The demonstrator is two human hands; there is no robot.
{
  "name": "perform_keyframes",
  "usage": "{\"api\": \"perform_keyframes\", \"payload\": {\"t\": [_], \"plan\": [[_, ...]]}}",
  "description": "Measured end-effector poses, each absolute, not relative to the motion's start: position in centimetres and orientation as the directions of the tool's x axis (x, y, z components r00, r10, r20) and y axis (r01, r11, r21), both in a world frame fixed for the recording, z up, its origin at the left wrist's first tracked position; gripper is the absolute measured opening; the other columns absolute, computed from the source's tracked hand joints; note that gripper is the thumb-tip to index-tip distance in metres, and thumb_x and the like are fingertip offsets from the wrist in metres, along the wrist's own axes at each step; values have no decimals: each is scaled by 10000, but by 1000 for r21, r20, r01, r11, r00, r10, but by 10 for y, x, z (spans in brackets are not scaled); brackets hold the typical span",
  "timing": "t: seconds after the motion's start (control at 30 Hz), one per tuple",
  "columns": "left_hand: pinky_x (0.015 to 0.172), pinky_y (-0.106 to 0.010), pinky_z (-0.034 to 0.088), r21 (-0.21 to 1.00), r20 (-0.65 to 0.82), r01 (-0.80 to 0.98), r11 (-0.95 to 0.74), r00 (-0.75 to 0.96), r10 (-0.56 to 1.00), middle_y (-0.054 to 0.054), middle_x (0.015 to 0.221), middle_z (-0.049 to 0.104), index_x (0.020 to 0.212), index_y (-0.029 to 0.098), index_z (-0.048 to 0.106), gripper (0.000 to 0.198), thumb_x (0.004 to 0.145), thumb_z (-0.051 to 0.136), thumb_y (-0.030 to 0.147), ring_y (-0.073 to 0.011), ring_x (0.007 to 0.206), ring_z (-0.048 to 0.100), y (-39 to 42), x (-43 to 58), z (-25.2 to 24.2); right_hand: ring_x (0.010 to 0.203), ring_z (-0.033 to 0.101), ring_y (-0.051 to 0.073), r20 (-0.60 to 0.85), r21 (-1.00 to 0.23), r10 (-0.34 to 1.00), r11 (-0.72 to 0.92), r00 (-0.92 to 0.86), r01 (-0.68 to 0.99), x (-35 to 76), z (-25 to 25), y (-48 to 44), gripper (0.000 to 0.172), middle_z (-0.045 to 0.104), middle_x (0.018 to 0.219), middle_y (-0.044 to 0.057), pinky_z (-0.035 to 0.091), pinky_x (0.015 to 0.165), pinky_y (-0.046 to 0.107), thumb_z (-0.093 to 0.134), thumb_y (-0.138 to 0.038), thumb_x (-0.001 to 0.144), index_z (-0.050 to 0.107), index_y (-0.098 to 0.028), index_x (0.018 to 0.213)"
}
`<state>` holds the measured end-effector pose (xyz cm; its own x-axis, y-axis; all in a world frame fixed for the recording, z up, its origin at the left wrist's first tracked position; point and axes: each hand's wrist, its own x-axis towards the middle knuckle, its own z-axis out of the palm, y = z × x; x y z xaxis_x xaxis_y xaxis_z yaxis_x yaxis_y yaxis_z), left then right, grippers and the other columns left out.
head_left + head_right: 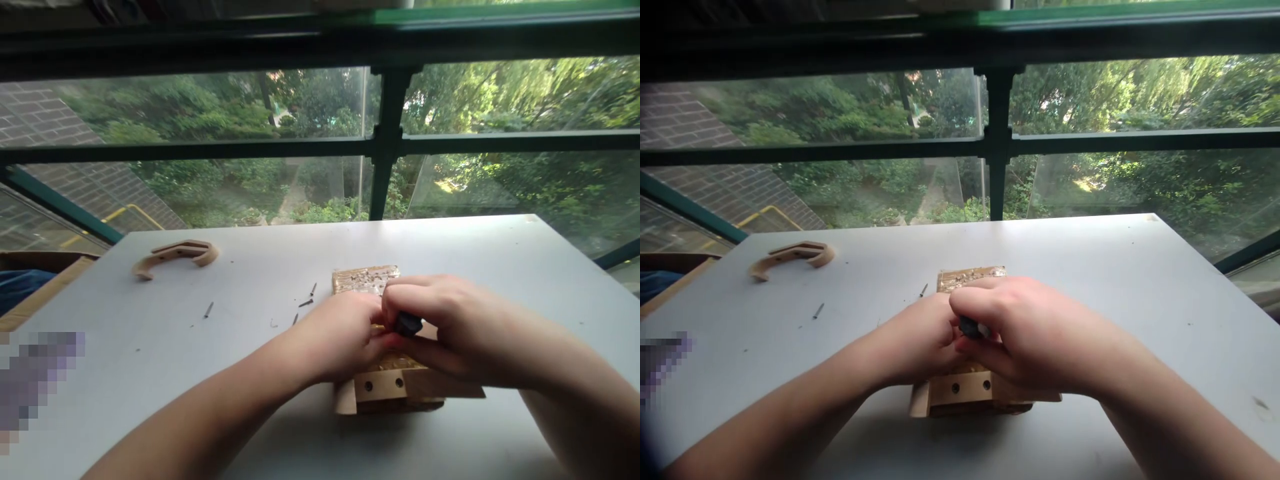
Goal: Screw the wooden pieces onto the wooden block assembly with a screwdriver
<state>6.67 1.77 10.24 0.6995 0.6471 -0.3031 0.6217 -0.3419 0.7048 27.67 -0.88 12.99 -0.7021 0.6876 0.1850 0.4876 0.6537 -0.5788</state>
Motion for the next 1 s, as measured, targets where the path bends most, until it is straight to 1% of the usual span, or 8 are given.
{"api": "perform_keyframes", "payload": {"t": [0.2,0.37,0.5,0.63,0.73,0.83,0.9,1.0], "plan": [[856,-205,468,692,-303,637,-339,684,664,5,1221,835,996,223,814,294,945,596,414,-136,1091,749,17,65,99,738,472,40,71,-610,733,569,-676,552,274,126,-8,243,675,854,11,307,664,165,641,-325,1017,580,-144,867],[762,-187,411,713,-283,614,-339,693,663,-1,1130,842,982,201,820,298,925,658,445,-113,990,724,19,65,100,817,537,58,-33,-624,750,501,-661,600,276,128,-11,135,713,968,14,330,703,186,643,-292,984,600,-168,957],[741,-173,399,738,-245,563,-372,738,629,22,1146,845,997,216,835,238,910,669,362,-87,946,709,20,66,104,828,566,71,74,-605,726,577,-684,548,282,136,-21,122,716,979,14,365,701,209,645,-278,966,632,-189,1049],[797,-202,416,631,-277,644,-433,708,650,-15,1241,839,1153,265,831,365,947,606,466,-167,1078,747,19,69,110,851,607,75,248,-547,667,695,-703,467,284,139,-28,270,720,1026,51,421,727,212,584,-98,895,666,-188,1136],[724,-211,344,543,-287,686,-485,694,660,-37,1170,843,1092,230,827,380,960,545,447,-161,969,726,18,70,112,848,612,73,312,-511,630,742,-711,434,281,134,-27,310,710,1062,75,431,730,194,544,-64,909,692,-196,1147],[695,-212,348,562,-291,681,-469,694,659,-24,1129,844,1073,235,826,355,962,551,431,-142,904,720,17,70,110,819,592,56,309,-510,622,747,-719,427,279,130,-25,328,692,1056,51,423,717,171,511,-53,933,704,-224,1137],[773,-218,455,581,-287,680,-448,686,669,-21,1223,836,1125,250,821,338,953,596,434,-181,1047,763,18,69,107,812,596,52,297,-508,632,739,-715,442,280,131,-24,301,692,1051,46,423,710,167,503,-78,967,711,-223,1128],[1021,-273,574,622,-262,649,-437,699,666,-15,1363,805,1189,276,818,347,962,624,451,-232,1306,746,20,68,101,813,613,59,285,-498,650,728,-705,470,284,136,-24,235,702,1043,72,428,706,174,505,-141,1024,727,-191,1082]]}}
